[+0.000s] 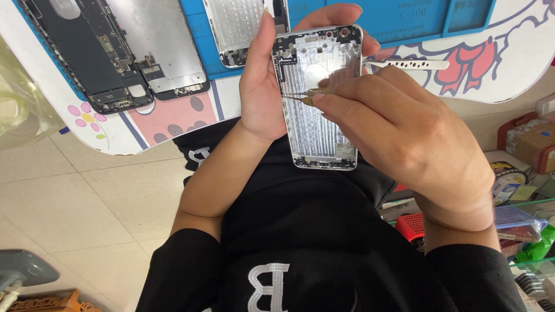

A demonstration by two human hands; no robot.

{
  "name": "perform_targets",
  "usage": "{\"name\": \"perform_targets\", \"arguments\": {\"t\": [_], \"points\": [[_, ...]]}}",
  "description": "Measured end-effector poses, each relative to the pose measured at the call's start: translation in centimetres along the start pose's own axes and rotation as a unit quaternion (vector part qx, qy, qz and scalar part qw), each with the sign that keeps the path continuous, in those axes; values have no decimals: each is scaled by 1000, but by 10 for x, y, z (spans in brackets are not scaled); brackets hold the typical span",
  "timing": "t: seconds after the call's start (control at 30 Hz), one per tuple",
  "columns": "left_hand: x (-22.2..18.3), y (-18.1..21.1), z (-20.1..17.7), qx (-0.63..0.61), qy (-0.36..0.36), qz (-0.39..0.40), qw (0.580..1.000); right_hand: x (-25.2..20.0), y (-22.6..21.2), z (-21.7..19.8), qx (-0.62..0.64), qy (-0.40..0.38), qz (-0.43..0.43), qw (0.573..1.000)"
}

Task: The recorder is disassembling or repairing the internal components of a mobile phone chassis using tools.

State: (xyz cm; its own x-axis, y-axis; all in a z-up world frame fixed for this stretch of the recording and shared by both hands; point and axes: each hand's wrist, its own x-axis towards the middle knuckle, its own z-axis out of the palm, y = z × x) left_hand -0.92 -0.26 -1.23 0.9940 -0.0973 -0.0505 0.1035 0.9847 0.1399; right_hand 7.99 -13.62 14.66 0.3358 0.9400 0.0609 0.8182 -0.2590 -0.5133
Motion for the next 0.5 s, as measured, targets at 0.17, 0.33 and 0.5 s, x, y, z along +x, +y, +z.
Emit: {"name": "perform_targets", "arguments": {"t": [0.17, 0.33, 0.5], "points": [[2, 0, 1, -23, -5, -3, 1000, -2, 1, 1, 3, 0, 0, 1000], [1, -2, -2, 6, -10, 9, 1000, 0, 1, 0, 12, -2, 5, 1000], [1, -2, -2, -9, -14, 10, 1000, 1, 1, 1, 29, 2, 8, 1000]]}}
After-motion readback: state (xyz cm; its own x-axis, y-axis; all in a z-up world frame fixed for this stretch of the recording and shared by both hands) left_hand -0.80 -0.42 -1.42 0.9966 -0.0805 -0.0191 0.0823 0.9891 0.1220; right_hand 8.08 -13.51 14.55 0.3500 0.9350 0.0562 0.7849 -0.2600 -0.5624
